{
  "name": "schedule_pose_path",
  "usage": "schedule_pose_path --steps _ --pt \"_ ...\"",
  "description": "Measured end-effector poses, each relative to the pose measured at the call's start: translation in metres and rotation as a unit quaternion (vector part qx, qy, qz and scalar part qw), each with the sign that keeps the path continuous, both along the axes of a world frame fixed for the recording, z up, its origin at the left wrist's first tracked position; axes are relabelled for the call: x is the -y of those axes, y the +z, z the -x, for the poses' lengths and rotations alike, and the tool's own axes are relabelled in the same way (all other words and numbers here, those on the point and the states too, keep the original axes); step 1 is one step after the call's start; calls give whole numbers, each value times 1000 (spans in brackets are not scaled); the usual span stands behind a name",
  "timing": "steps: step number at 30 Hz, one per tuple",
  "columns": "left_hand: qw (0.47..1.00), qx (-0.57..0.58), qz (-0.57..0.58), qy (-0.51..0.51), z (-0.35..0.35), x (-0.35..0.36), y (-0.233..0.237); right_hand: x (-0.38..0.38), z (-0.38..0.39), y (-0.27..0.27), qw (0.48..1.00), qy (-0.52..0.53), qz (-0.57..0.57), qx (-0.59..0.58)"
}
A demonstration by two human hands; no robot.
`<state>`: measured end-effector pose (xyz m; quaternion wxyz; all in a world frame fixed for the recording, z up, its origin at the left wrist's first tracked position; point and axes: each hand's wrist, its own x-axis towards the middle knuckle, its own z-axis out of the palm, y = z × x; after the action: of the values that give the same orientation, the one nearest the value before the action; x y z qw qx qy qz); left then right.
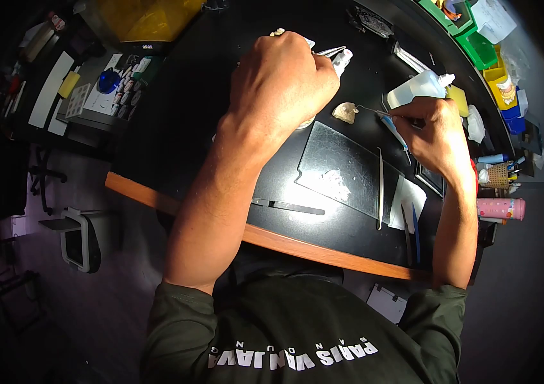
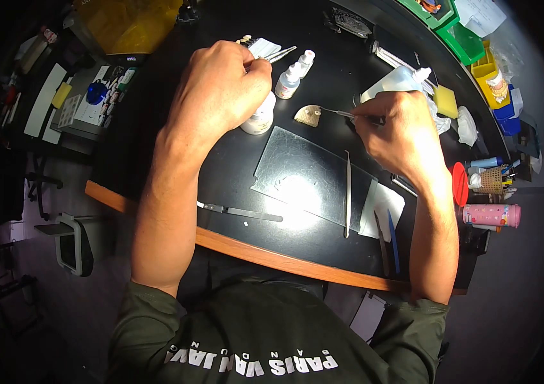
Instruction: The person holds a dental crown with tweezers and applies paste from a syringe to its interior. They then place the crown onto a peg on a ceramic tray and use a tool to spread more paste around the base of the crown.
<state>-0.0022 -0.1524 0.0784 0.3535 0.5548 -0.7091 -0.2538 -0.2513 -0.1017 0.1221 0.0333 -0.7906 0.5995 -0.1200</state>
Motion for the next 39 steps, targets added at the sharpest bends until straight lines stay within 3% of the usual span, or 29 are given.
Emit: schedule_pose_path --steps 6,12,15,16,19,21,23,25,31,35,39 --pt "1000 -1 -18 5 -1 1 1 -1 11 -2 999 14 36 21" --pt "999 -34 -33 20 -10 1 11 -28 18 1 996 -55 31 68" --pt "997 5 57 59 -16 15 -5 -48 23 -11 991 -88 49 83" --pt "993 -52 82 72 -15 15 -6 -55 23 -15 990 -107 56 71" --pt "993 -97 12 70 -28 34 -17 -72 21 -30 983 -166 62 48" --pt "994 -63 -46 78 -37 30 -3 -80 27 -46 982 -166 84 44" --pt "996 -1 -5 87 -43 23 5 -86 28 -58 977 -190 88 42" --pt "995 18 -39 92 -48 15 8 -89 28 -69 974 -201 91 46" --pt "990 87 -40 107 -81 -3 -23 -91 27 -80 974 -210 46 70" --pt "977 37 -147 150 -93 -9 -41 -91 27 -82 977 -196 57 55" --pt "977 7 -146 158 -97 -16 -55 -95 28 -81 982 -164 74 48"
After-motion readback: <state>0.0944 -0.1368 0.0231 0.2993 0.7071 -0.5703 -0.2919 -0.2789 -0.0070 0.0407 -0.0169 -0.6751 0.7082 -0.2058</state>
